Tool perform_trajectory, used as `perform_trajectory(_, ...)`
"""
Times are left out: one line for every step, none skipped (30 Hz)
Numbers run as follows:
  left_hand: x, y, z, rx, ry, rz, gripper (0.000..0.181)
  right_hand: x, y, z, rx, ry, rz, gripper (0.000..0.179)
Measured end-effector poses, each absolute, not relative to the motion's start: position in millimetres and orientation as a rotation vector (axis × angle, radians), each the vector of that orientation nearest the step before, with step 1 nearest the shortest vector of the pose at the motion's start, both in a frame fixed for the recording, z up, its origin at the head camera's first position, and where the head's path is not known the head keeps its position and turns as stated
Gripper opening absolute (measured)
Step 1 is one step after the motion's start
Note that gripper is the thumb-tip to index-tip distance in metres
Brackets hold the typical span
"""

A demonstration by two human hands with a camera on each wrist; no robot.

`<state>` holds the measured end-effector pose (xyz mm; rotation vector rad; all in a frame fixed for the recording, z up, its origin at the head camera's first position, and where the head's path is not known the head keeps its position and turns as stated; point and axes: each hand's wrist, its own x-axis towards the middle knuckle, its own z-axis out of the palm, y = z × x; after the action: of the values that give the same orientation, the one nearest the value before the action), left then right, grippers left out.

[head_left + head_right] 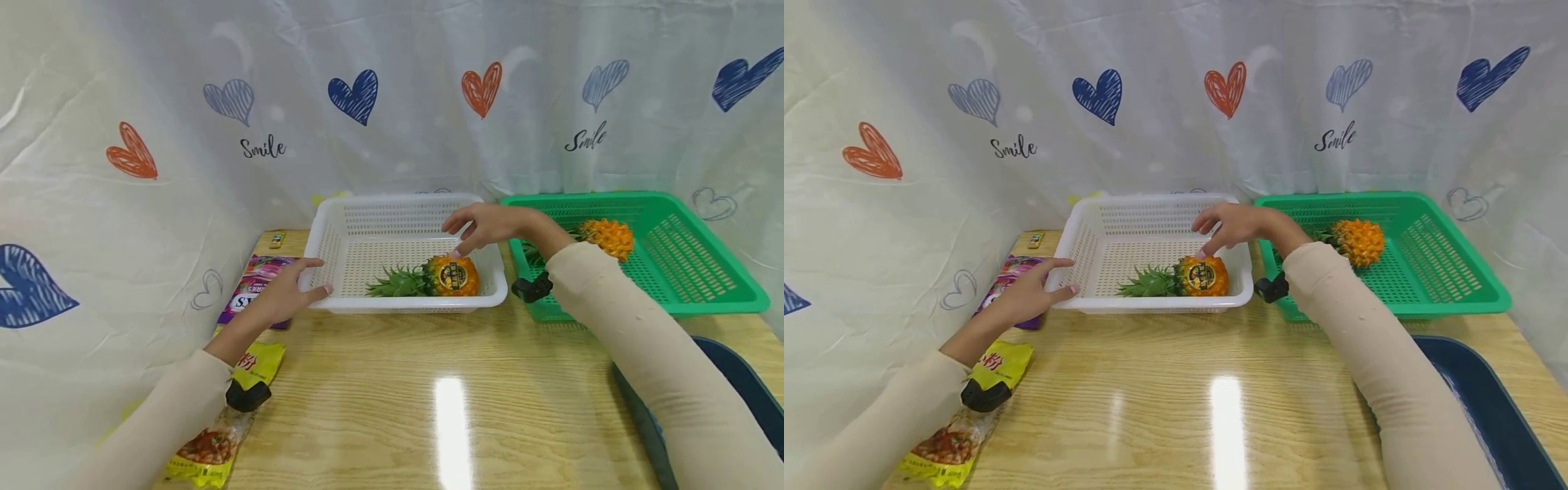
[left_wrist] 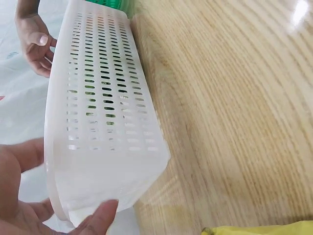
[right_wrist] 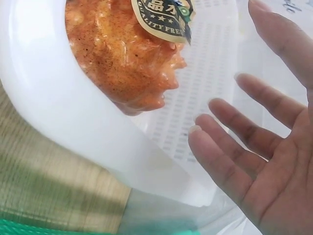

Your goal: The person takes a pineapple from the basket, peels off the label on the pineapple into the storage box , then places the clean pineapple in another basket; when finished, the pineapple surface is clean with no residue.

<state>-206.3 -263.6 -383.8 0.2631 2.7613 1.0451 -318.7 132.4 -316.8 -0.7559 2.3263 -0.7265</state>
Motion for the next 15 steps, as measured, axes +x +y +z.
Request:
perform_trajectory(-205, -264, -384, 0.280, 2.758, 1.050, 0.068, -319, 132, -317, -0.755, 2.324, -0.722, 0.067)
perform_trajectory(-204, -263, -384, 0.295, 2.756, 1.051, 0.068, -319, 132, -317, -0.747, 2.322, -0.718, 0.067)
perform_trajectory(-203, -263, -384, 0.305, 2.753, 1.054, 0.068, -320, 131, -318, -0.737, 2.318, -0.714, 0.068)
perform_trajectory(-203, -263, -385, 0.313, 2.750, 1.058, 0.067, -320, 130, -318, -0.721, 2.313, -0.712, 0.068)
perform_trajectory(-202, -263, -385, 0.315, 2.747, 1.066, 0.067, -321, 129, -318, -0.709, 2.305, -0.710, 0.069)
perform_trajectory(-202, -263, -385, 0.316, 2.749, 1.066, 0.067, -322, 127, -318, -0.699, 2.300, -0.706, 0.070)
perform_trajectory(-202, -264, -385, 0.314, 2.748, 1.068, 0.068, -322, 126, -318, -0.685, 2.295, -0.706, 0.071)
perform_trajectory(-202, -264, -385, 0.310, 2.747, 1.068, 0.068, -323, 125, -318, -0.676, 2.289, -0.706, 0.071)
perform_trajectory(-202, -264, -386, 0.300, 2.742, 1.072, 0.068, -324, 123, -319, -0.667, 2.282, -0.707, 0.071)
perform_trajectory(-201, -265, -386, 0.299, 2.741, 1.073, 0.069, -325, 122, -318, -0.665, 2.271, -0.705, 0.072)
perform_trajectory(-201, -265, -386, 0.295, 2.738, 1.074, 0.069, -325, 122, -319, -0.666, 2.258, -0.702, 0.072)
perform_trajectory(-202, -265, -387, 0.294, 2.735, 1.076, 0.069, -326, 121, -320, -0.660, 2.246, -0.695, 0.072)
perform_trajectory(-202, -265, -387, 0.291, 2.731, 1.082, 0.070, -326, 120, -321, -0.652, 2.229, -0.689, 0.072)
perform_trajectory(-202, -265, -388, 0.287, 2.728, 1.086, 0.070, -326, 120, -322, -0.654, 2.210, -0.676, 0.072)
perform_trajectory(-202, -265, -388, 0.283, 2.725, 1.090, 0.070, -326, 119, -322, -0.643, 2.194, -0.666, 0.073)
